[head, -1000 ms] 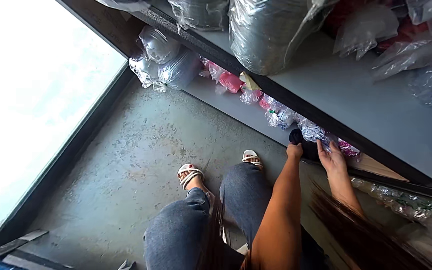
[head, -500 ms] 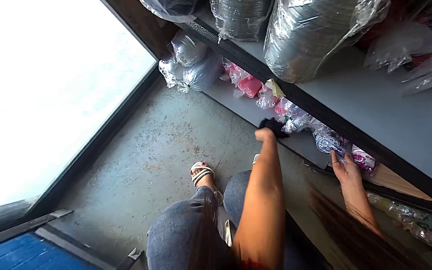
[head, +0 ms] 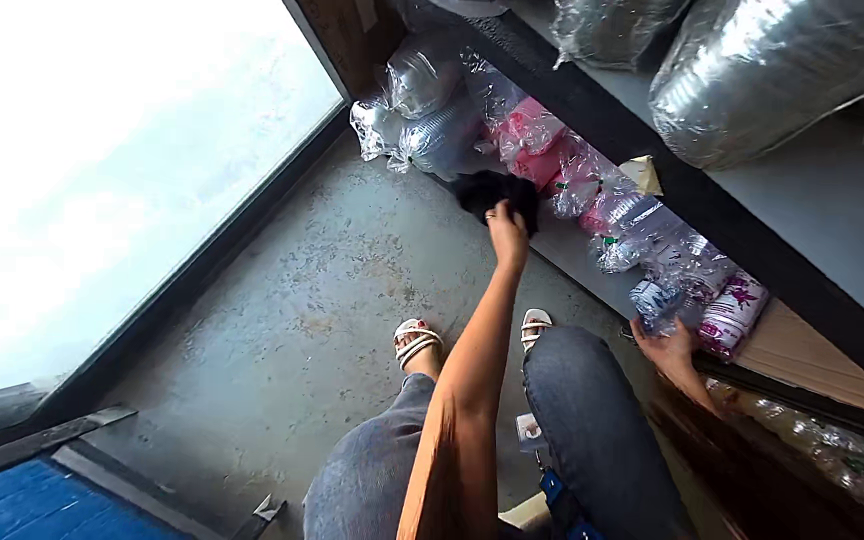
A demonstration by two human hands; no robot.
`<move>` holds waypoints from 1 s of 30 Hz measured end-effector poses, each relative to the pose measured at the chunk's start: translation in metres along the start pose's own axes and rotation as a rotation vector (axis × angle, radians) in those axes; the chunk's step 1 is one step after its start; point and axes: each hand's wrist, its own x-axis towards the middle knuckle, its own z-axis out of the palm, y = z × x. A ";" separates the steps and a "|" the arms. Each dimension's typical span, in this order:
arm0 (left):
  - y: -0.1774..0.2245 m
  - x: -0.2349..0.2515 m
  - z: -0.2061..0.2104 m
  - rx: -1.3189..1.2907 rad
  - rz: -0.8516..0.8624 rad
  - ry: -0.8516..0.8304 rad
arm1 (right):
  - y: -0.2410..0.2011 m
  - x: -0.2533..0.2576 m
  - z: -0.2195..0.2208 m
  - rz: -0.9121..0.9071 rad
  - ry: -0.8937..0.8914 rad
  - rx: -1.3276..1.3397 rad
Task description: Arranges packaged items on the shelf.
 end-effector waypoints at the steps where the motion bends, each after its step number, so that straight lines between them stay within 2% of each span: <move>1: -0.003 -0.003 0.015 0.082 0.036 -0.105 | 0.001 -0.013 0.004 0.020 0.028 -0.083; 5: -0.029 -0.010 0.053 0.335 0.213 -0.326 | -0.002 -0.089 0.036 0.096 0.059 -0.419; 7: -0.037 -0.001 0.053 0.412 0.243 -0.408 | -0.002 -0.115 0.052 0.049 -0.014 -0.543; 9: -0.044 0.012 0.047 0.457 0.285 -0.414 | -0.005 -0.123 0.060 -0.041 -0.142 -0.619; 11: -0.048 0.026 0.036 0.463 0.298 -0.395 | -0.014 -0.124 0.067 -0.144 -0.303 -0.698; 13: -0.047 0.039 0.019 0.405 0.241 -0.351 | -0.024 -0.139 0.080 -0.282 -0.420 -0.809; 16: -0.051 0.059 -0.012 0.262 0.119 -0.166 | -0.031 -0.177 0.094 -0.560 -0.619 -1.005; 19: -0.055 0.076 -0.044 0.233 0.014 0.042 | -0.017 -0.198 0.107 -0.683 -0.828 -1.134; 21: -0.056 0.078 -0.054 0.221 0.011 0.067 | 0.005 -0.194 0.119 -0.737 -0.924 -1.237; 23: -0.063 0.070 -0.043 0.182 0.103 0.062 | 0.027 -0.187 0.133 -0.772 -0.936 -1.408; 26: -0.068 0.039 -0.001 0.181 0.194 0.028 | 0.040 -0.185 0.146 -0.765 -0.983 -1.581; 28: -0.064 0.012 0.031 0.205 0.210 -0.091 | 0.040 -0.183 0.150 -0.692 -0.999 -1.535; 30: -0.054 -0.013 0.053 0.255 0.205 -0.337 | 0.037 -0.181 0.156 -0.627 -0.951 -1.461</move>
